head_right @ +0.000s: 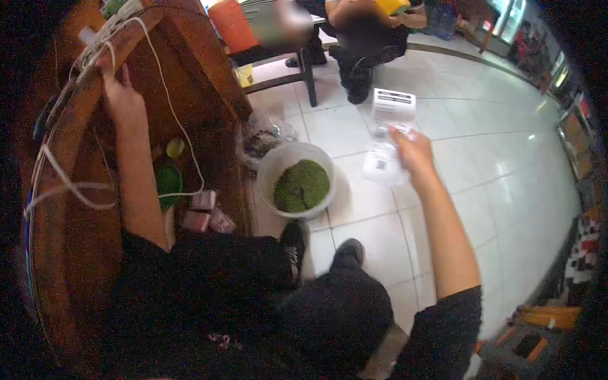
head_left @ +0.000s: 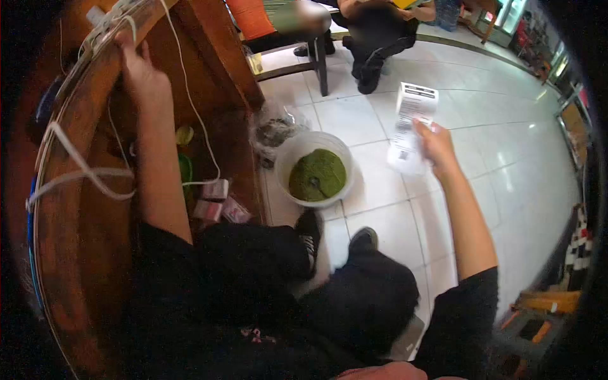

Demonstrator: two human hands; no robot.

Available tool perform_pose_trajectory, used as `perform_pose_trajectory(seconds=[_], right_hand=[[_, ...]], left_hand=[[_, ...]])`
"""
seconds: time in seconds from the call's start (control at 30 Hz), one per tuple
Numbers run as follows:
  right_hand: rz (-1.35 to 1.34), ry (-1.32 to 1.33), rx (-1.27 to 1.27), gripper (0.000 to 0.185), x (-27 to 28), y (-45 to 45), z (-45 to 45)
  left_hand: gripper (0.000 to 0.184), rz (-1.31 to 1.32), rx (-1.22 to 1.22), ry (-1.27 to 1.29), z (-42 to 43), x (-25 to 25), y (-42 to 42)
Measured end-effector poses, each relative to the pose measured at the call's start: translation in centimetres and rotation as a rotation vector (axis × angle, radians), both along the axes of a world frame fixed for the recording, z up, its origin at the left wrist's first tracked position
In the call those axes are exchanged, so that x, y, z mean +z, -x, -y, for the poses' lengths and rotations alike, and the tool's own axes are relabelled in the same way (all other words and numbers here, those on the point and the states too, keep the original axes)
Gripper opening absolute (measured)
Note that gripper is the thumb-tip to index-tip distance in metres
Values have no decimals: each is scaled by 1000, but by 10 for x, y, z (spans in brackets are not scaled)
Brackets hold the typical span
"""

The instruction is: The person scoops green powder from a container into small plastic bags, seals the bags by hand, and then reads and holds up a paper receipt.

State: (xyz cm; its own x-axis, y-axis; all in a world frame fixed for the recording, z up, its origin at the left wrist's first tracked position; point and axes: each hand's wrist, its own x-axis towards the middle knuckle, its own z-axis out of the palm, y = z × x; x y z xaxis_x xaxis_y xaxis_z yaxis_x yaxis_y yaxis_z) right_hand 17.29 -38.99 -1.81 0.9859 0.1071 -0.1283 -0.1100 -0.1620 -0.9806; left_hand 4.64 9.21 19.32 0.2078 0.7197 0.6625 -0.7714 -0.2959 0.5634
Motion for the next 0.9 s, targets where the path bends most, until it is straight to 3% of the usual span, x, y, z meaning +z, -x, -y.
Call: perform_pose_trajectory(seconds=[0.1, 0.23, 0.27, 0.33, 0.43, 0.47, 0.5, 0.57, 0.6, 0.63, 0.67, 0.73, 0.9], right_hand=[[123, 528, -20, 33, -32, -121, 22], [515, 763, -101, 36, -20, -234, 12], [498, 743, -115, 36, -25, -257, 11], [705, 514, -87, 36, -24, -299, 9], [741, 573, -72, 43, -34, -376, 35], [632, 504, -119, 47, -27, -406, 45], [639, 531, -128, 47, -5, -420, 42], [398, 159, -233, 51, 51, -427, 57], [386, 123, -251, 54, 85, -424, 54], [370, -136, -159, 49, 111, -419, 49], [298, -139, -185, 37, 157, -384, 40], [328, -293, -124, 30, 229, -325, 16], [420, -441, 57, 26, 310, -253, -1]], left_hand=[[91, -147, 136, -74, -21, -7, 9], [67, -278, 176, -147, -32, -13, 27], [65, -324, 236, -28, -25, -6, 27], [60, -343, 157, -31, -28, 0, 38], [49, -256, 149, 64, -41, 1, 60], [47, -252, 159, 86, -37, 0, 62], [49, -290, 222, 123, -25, 2, 62], [53, -315, 305, 160, -10, -1, 51], [55, -292, 355, 152, -7, -1, 48], [56, -278, 374, 204, -3, 0, 42], [58, -263, 407, 255, 2, 0, 41], [57, -291, 417, 361, 5, 5, 42], [55, -167, 370, 499, 6, -2, 31]])
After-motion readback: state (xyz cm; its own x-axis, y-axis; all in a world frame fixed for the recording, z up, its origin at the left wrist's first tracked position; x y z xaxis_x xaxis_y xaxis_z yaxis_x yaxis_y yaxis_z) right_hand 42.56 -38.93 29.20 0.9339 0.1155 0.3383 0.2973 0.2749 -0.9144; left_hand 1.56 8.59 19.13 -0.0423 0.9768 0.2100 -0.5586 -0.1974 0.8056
